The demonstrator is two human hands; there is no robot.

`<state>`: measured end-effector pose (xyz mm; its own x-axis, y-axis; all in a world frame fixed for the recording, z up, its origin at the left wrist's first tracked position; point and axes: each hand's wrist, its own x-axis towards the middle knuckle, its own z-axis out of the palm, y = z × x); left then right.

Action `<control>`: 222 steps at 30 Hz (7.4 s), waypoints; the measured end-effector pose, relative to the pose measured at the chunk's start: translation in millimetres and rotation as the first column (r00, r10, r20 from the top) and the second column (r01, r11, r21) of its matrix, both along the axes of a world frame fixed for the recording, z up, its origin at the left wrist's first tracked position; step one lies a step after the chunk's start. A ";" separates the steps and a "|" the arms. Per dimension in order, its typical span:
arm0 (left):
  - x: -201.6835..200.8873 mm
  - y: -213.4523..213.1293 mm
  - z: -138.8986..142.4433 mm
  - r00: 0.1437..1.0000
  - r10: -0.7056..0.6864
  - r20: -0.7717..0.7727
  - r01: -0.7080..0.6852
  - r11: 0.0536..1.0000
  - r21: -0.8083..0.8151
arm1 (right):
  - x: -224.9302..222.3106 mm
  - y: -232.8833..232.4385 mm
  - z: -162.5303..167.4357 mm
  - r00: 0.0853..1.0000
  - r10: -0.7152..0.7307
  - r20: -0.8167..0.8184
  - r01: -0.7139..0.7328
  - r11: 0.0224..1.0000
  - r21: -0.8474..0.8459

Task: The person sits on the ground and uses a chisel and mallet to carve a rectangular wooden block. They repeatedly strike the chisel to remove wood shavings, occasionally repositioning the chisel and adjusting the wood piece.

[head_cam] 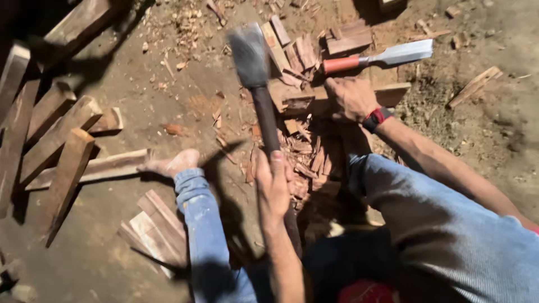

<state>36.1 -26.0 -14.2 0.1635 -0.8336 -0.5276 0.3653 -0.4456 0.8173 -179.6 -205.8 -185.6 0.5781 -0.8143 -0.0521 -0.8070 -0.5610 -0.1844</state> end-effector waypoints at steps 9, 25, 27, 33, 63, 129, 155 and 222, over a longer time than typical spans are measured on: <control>30.0 11.8 71.5 0.930 0.181 -0.321 -0.259 0.941 -0.220 | 7.5 -1.6 17.1 0.995 -0.043 -0.093 0.059 0.982 0.181; 99.5 -6.0 105.5 0.865 -0.347 -0.363 0.114 0.840 -0.530 | 5.5 -1.6 16.0 0.987 -0.040 -0.155 0.067 0.982 0.176; 57.7 0.8 64.3 0.476 0.163 -0.864 -0.308 0.951 0.010 | 7.1 -2.4 16.1 0.994 -0.040 -0.106 0.055 0.989 0.140; -8.6 12.5 -80.9 1.000 -0.017 -0.005 0.018 0.984 0.175 | 6.3 1.1 -2.6 0.999 -0.017 0.043 0.018 0.999 -0.029; 25.0 14.4 43.4 0.985 -0.015 0.172 0.084 0.913 -0.400 | 3.1 -3.6 9.0 0.992 -0.056 -0.113 0.075 0.981 0.177; 48.0 22.7 72.9 0.994 0.101 0.033 -0.076 0.893 -0.444 | -13.6 9.7 -1.0 0.997 -0.071 0.012 0.069 0.992 0.108; -3.8 2.8 -56.7 0.978 -0.140 0.152 0.103 0.968 0.229 | -7.2 12.3 7.6 0.996 -0.085 0.036 0.085 0.996 -0.002; -18.8 12.3 -16.9 0.739 0.091 -0.668 -0.142 0.990 -0.022 | -10.4 21.5 -11.3 0.997 -0.066 0.043 0.062 0.994 0.093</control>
<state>17.3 -13.6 -31.1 -0.1081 -0.8688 -0.4832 0.8715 -0.3166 0.3744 -189.9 -184.3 -197.0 0.5285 -0.8428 -0.1023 -0.8301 -0.4878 -0.2701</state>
